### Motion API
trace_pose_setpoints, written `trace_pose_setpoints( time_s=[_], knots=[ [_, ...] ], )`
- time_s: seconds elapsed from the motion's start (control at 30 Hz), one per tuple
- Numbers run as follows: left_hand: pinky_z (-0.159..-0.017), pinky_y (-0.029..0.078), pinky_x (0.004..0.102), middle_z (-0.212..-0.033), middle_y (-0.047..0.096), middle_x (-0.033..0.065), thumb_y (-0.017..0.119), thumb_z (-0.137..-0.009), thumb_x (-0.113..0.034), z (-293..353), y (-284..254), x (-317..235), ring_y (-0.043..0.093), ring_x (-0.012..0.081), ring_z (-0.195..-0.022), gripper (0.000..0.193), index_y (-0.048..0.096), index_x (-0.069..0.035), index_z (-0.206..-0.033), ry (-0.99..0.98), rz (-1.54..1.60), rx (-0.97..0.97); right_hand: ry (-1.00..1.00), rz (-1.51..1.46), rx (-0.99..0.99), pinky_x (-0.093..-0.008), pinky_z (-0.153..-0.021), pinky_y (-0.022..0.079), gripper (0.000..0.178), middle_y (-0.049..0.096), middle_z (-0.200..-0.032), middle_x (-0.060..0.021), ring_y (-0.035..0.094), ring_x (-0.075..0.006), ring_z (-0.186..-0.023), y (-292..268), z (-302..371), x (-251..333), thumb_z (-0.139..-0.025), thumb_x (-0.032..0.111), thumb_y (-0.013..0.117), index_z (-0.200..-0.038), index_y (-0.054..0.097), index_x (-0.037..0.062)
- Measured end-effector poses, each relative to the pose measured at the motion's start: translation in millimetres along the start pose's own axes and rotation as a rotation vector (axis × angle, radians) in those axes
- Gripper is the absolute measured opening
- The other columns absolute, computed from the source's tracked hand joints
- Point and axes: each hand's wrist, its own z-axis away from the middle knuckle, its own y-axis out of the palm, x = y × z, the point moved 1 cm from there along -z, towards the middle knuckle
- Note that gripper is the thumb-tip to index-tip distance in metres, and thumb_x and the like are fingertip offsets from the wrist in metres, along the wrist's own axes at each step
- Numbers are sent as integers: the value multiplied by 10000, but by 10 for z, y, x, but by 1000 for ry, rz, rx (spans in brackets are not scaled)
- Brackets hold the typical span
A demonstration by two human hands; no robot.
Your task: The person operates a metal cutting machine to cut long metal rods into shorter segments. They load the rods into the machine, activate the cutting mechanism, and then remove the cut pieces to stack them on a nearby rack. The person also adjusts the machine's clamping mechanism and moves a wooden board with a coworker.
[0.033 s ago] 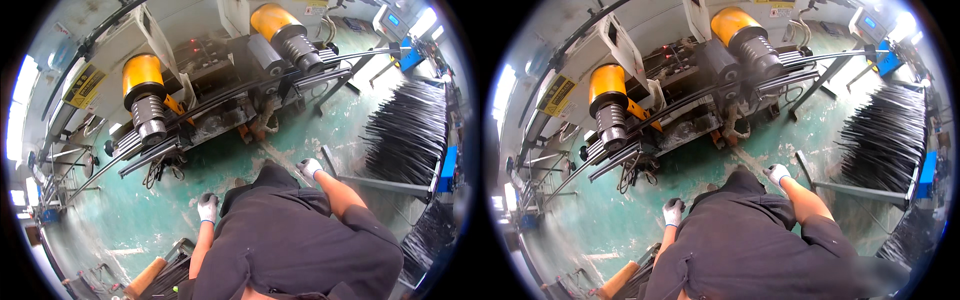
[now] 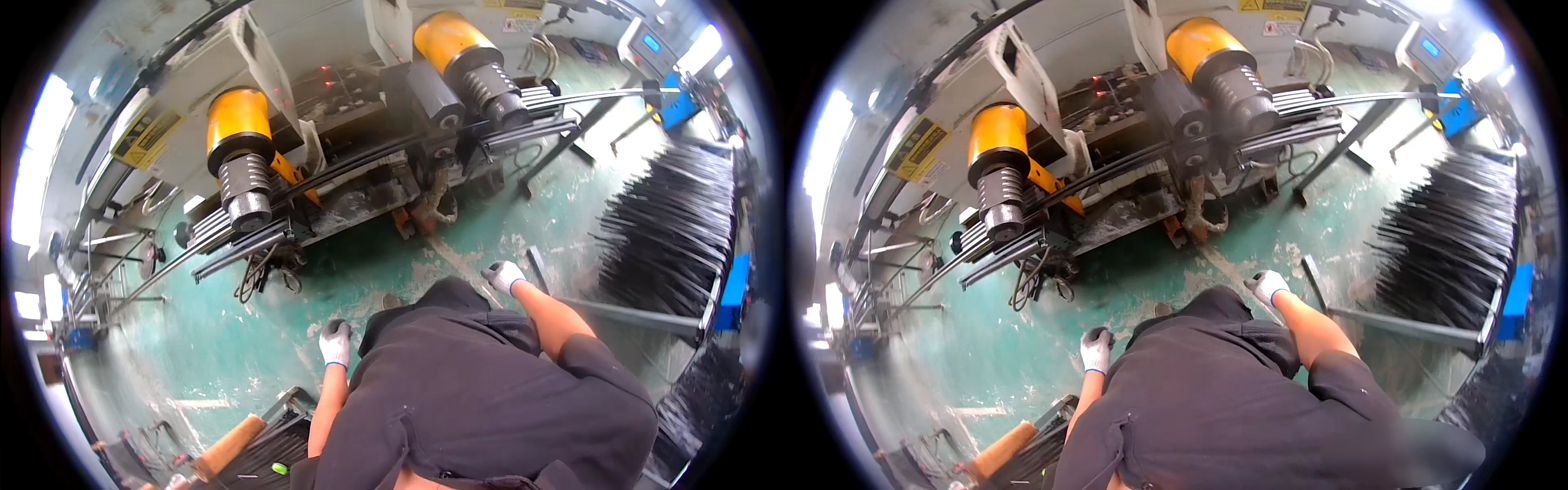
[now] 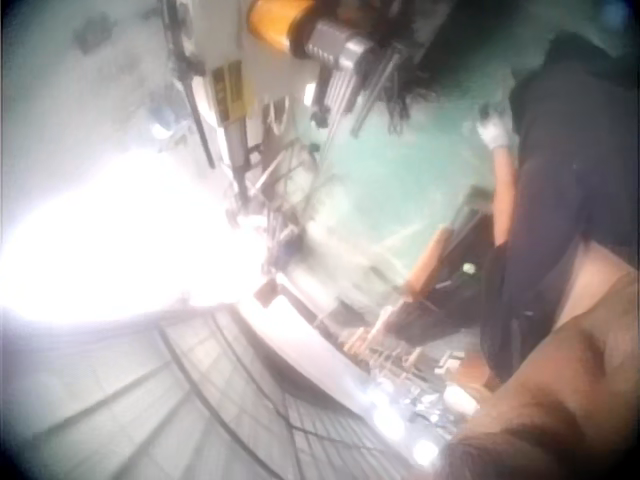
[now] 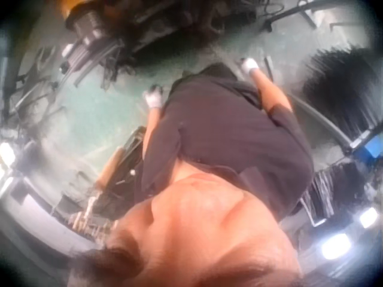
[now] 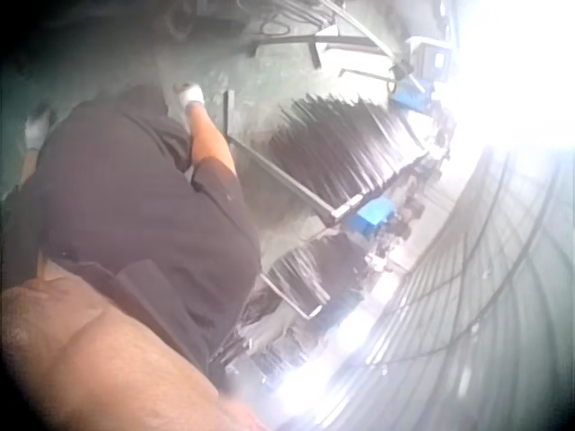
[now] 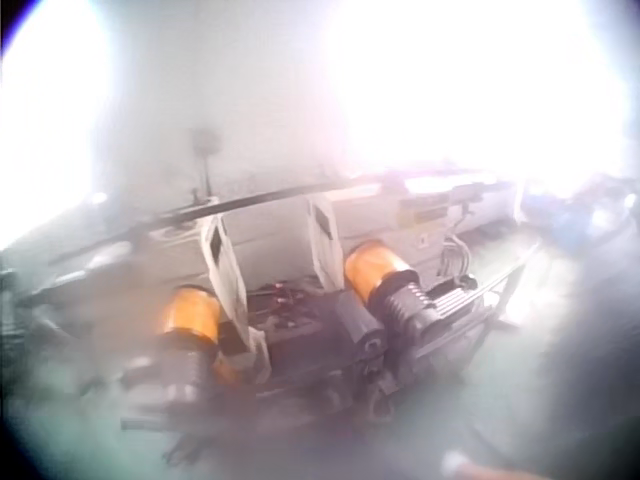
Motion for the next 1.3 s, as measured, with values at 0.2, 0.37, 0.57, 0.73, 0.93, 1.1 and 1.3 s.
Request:
trace_pose_setpoints(
  time_s=[0.2,0.37,0.57,0.73,0.93,1.1,1.3],
  knots=[
    [-682,574,361,-825,744,110,656,-914,-151,509,140,673,705,189,-716,239,763,45,-998,-167,267,-431,-165,44,53,-451,-1005,555,574,766,-1182,-254,726,-409,-1151,-338,-429,-350,-942,511,695,-1207,778,8],
    [-799,591,437,-894,782,150,624,-925,-242,1347,977,1029,765,302,-802,247,754,-51,-837,-49,-297,-387,-290,269,-4,-428,-846,584,481,792,-851,-133,775,-292,-845,-532,-580,-1176,-988,466,601,-955,802,30],
    [-955,570,487,-1064,772,211,639,-932,-329,2105,1781,1132,725,423,-1074,307,805,-100,-1049,11,-511,-148,-256,571,204,-471,-948,600,444,783,-1138,-223,760,-369,-1089,-520,-691,-2412,-969,367,644,-1296,734,81],
    [-913,580,470,-1049,790,196,611,-929,-322,2301,1623,1462,748,403,-1013,340,808,-79,-1062,1,-458,-222,-30,396,209,-510,-839,602,346,793,-1083,-223,768,-396,-972,-563,118,-2044,-949,309,665,-1162,753,50],
    [-954,566,481,-1079,789,185,566,-967,-378,2748,1372,1804,738,389,-1084,387,815,-94,-1052,-66,-570,-148,-365,337,41,-435,-798,586,447,791,-956,-157,754,-281,-874,43,-469,-2495,-1004,419,623,-998,789,4],
    [-927,569,492,-1063,784,181,550,-947,-377,3052,1119,2820,735,394,-1059,376,815,-112,-973,-87,-660,-117,-309,182,137,-469,-992,546,577,783,-974,-250,745,-419,-1028,58,641,-1757,-985,515,558,-1088,803,3],
    [-920,570,493,-1039,790,172,537,-915,-325,3097,879,3180,738,395,-1041,349,812,-113,-947,-48,-705,-4,-167,423,177,-479,-946,552,584,779,-926,-237,752,-394,-979,293,882,-2362,-997,534,538,-915,815,27]
  ],
)
